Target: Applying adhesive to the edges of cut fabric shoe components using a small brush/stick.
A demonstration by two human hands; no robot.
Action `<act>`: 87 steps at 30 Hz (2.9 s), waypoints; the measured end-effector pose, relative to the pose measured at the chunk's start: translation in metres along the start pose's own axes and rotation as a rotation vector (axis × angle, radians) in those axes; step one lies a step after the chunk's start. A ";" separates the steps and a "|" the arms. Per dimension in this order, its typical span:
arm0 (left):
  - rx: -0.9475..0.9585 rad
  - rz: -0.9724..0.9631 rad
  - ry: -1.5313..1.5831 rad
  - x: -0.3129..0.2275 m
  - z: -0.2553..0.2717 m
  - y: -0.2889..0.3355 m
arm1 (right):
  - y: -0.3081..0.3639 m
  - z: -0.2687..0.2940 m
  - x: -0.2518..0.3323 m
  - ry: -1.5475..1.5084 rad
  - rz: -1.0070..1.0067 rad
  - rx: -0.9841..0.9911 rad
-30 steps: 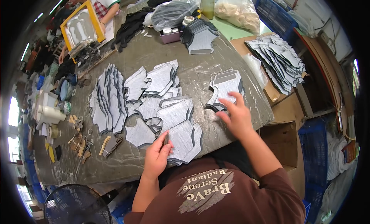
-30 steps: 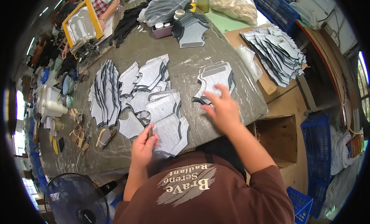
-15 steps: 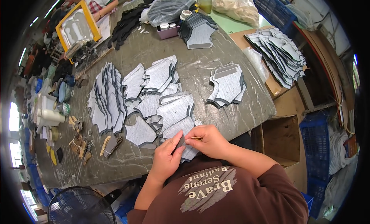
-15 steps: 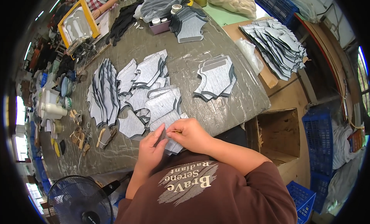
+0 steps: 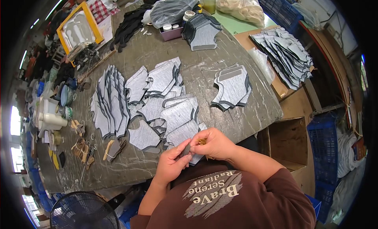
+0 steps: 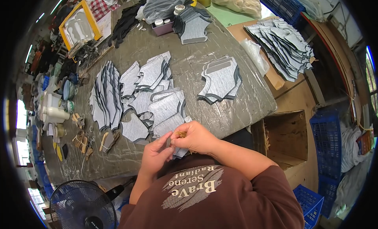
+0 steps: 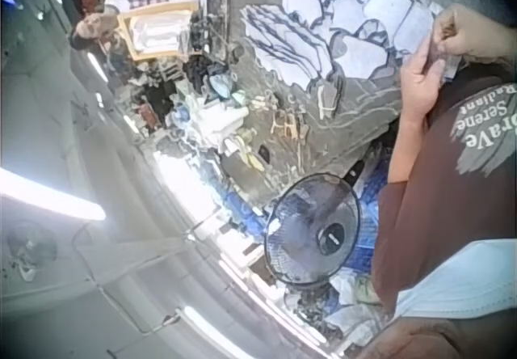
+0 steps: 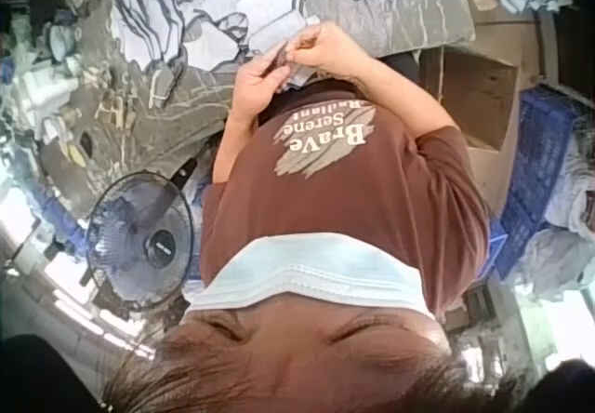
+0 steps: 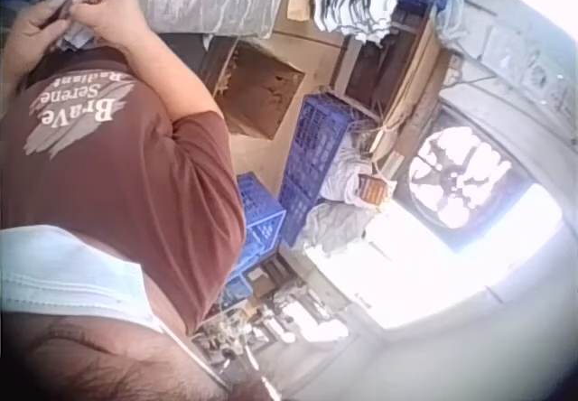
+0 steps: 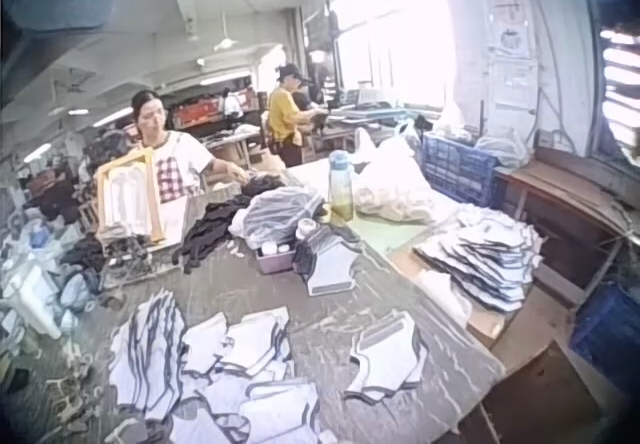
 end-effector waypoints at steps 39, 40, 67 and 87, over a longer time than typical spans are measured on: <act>-0.526 0.069 -0.216 0.001 0.075 -0.025 | 0.007 -0.005 0.002 1.412 0.907 -0.294; -0.524 0.067 -0.207 0.003 0.075 -0.026 | 0.008 -0.006 0.003 1.411 0.906 -0.293; -0.522 -0.149 -0.069 -0.007 0.065 -0.005 | 0.002 0.034 0.018 0.826 0.803 -0.497; -0.084 -0.238 -0.125 0.004 0.034 -0.013 | 0.014 0.178 0.109 0.601 0.708 -0.939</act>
Point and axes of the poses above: each hand's wrist, its own y-axis away from the middle knuckle, its own z-axis out of the back of the hand, x = y × z, the point moved 9 cm from there along -y, towards the middle knuckle, and after that the axes turned 3 degrees about -x, right-handed, at the moved point
